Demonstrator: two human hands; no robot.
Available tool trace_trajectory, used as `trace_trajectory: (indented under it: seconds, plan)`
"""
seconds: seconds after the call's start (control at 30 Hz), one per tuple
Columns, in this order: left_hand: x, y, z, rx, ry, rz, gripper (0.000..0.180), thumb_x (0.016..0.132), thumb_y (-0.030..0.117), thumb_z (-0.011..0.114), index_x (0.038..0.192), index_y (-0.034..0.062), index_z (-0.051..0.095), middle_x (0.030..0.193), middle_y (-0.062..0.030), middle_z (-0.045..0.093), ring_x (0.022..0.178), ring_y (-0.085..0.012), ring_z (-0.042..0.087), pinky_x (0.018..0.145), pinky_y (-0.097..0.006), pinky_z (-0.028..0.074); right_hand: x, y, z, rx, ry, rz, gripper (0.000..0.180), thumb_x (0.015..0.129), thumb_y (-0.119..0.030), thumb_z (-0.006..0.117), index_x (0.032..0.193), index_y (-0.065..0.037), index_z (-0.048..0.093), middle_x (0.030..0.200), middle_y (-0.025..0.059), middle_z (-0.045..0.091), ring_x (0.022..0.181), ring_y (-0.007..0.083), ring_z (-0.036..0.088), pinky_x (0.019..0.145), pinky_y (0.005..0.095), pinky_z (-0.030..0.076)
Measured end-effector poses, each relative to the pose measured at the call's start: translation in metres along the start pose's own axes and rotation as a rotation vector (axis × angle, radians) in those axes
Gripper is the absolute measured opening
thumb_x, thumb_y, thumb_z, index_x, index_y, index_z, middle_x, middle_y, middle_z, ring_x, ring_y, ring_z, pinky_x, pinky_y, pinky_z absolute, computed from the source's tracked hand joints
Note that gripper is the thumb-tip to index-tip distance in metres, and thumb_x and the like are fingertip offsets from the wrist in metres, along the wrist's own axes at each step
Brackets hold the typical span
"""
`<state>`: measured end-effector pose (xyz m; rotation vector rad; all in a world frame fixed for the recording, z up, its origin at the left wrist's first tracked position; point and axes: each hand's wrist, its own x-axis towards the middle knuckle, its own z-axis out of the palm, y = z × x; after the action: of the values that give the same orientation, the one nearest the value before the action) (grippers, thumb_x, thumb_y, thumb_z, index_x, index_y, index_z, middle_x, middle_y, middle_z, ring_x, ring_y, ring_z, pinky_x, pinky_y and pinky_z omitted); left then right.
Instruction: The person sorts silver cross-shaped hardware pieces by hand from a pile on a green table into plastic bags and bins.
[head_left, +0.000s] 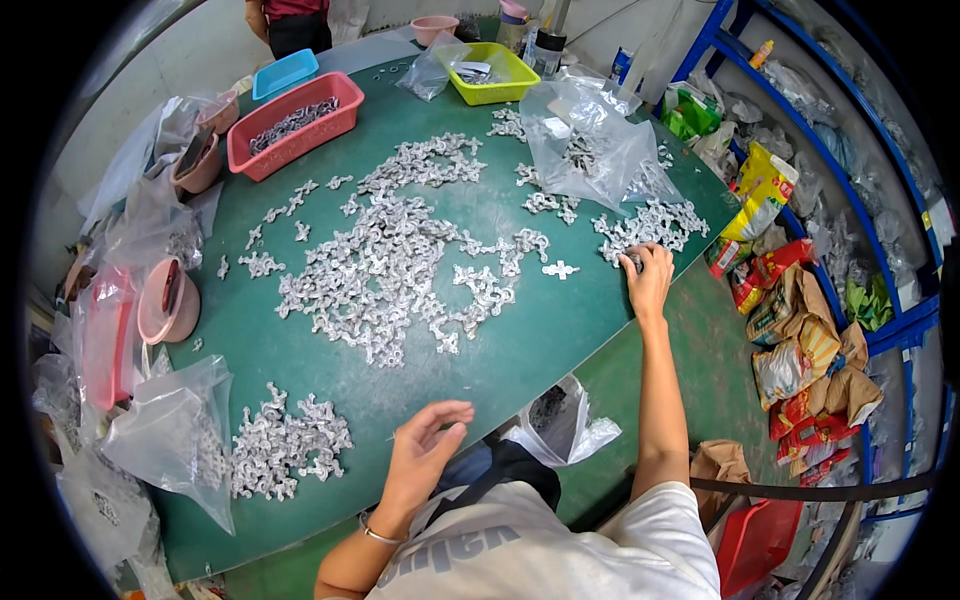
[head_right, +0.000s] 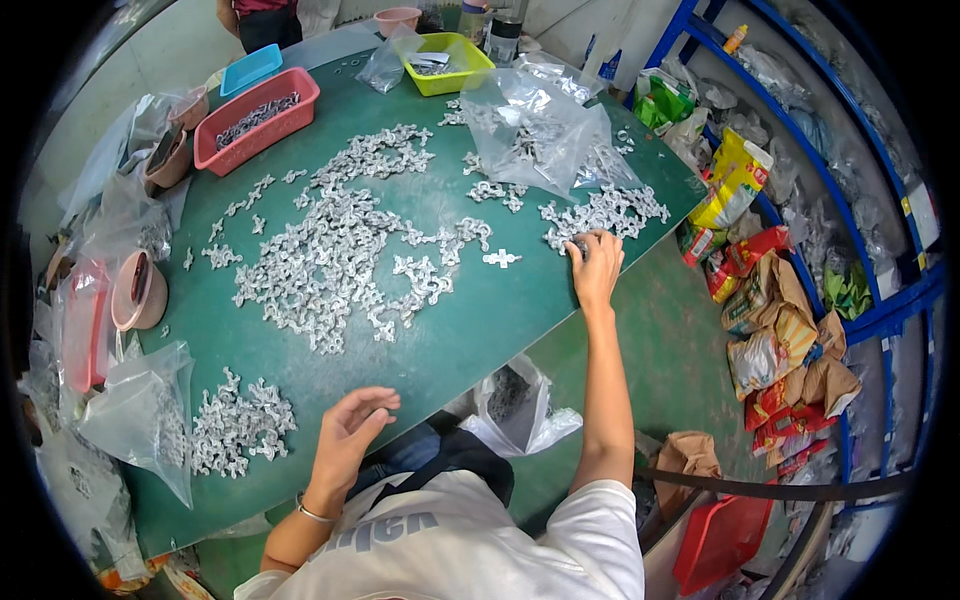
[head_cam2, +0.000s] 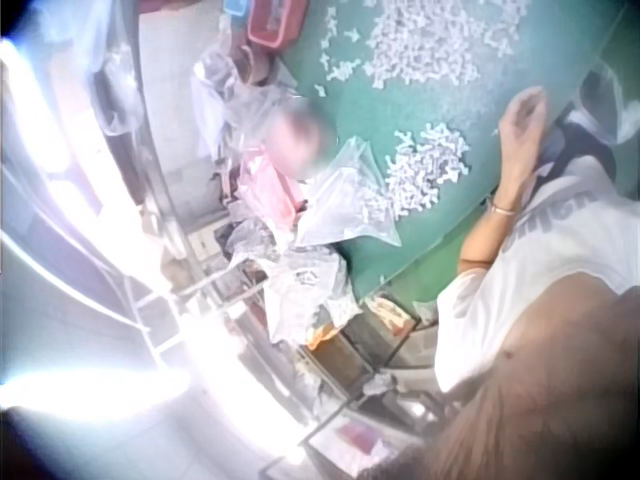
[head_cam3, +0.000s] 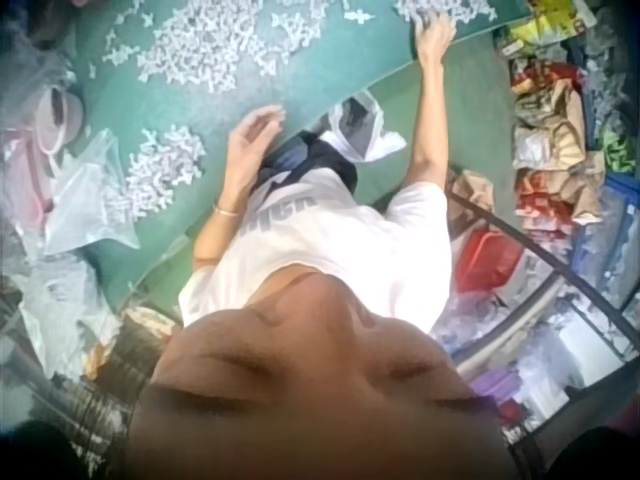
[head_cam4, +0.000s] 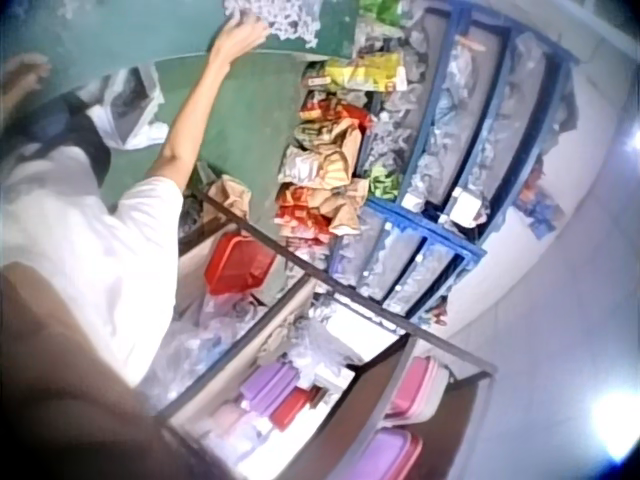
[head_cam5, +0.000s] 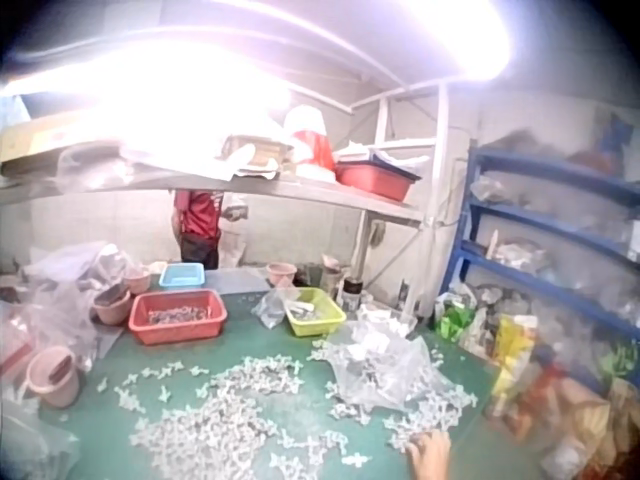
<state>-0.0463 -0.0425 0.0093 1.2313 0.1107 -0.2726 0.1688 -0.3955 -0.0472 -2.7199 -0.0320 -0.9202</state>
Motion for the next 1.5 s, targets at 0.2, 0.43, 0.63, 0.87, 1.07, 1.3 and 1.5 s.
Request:
trace_trajectory:
  seconds: [0.2,0.43,0.63,0.87,1.07,1.3,1.5]
  plan:
    - [-0.001,-0.003,-0.002,0.002,0.021,-0.012,0.025,0.086,0.001,0.055,0.111,-0.0024,0.055,0.107,-0.0087,0.059,0.102,-0.0156,0.054,0.089,-0.027,0.042,0.005,-0.031,0.001,0.031,-0.065,-0.204,0.040,0.075,-0.023,0.067,0.111,-0.009,0.058,0.118,0.0128,0.050,0.113,0.0313,0.043,0.092,0.0415,0.034]
    - [-0.002,-0.001,0.003,0.030,0.023,-0.013,0.023,0.086,0.000,0.055,0.109,-0.0030,0.056,0.106,-0.0093,0.059,0.102,-0.0161,0.055,0.089,-0.028,0.043,0.033,-0.013,0.030,-0.131,-0.185,-0.341,0.032,0.083,-0.030,0.057,0.113,-0.018,0.060,0.122,0.0093,0.050,0.118,0.0295,0.040,0.098,0.0470,0.030]
    - [-0.002,-0.001,0.003,0.034,0.036,-0.006,0.023,0.086,0.000,0.055,0.109,-0.0036,0.056,0.105,-0.0097,0.059,0.101,-0.0165,0.055,0.087,-0.029,0.044,0.040,0.001,0.039,-0.123,-0.142,-0.316,0.030,0.082,-0.031,0.058,0.106,-0.015,0.062,0.116,0.0098,0.053,0.114,0.0264,0.044,0.098,0.0471,0.030]
    - [-0.004,-0.001,0.002,0.032,0.056,0.014,0.022,0.087,0.001,0.055,0.108,-0.0038,0.056,0.104,-0.0102,0.060,0.100,-0.0166,0.056,0.086,-0.028,0.045,0.054,0.015,0.035,-0.088,-0.156,-0.309,0.030,0.081,-0.029,0.060,0.106,-0.013,0.062,0.110,0.0113,0.054,0.108,0.0262,0.047,0.094,0.0431,0.033]
    - [-0.004,-0.003,0.000,0.034,0.048,0.030,0.023,0.086,0.000,0.055,0.109,-0.0038,0.056,0.102,-0.0102,0.061,0.099,-0.0162,0.057,0.087,-0.028,0.045,0.063,0.032,0.035,-0.080,-0.109,-0.324,0.028,0.079,-0.027,0.062,0.102,-0.013,0.064,0.108,0.0118,0.054,0.106,0.0275,0.047,0.092,0.0391,0.035]
    - [-0.007,-0.004,-0.002,0.031,0.075,0.017,0.023,0.086,0.001,0.055,0.109,-0.0035,0.056,0.102,-0.0102,0.061,0.098,-0.0158,0.057,0.087,-0.026,0.044,0.072,0.047,0.039,-0.069,-0.092,-0.332,0.027,0.078,-0.026,0.063,0.101,-0.011,0.064,0.109,0.0128,0.054,0.107,0.0290,0.046,0.092,0.0399,0.035]
    - [-0.007,-0.004,0.001,0.031,0.064,0.016,0.024,0.086,0.001,0.056,0.110,-0.0029,0.056,0.103,-0.0097,0.061,0.097,-0.0150,0.057,0.086,-0.026,0.044,0.076,0.054,0.041,-0.027,-0.115,-0.304,0.028,0.078,-0.025,0.063,0.101,-0.011,0.064,0.111,0.0135,0.053,0.108,0.0295,0.046,0.092,0.0408,0.035]
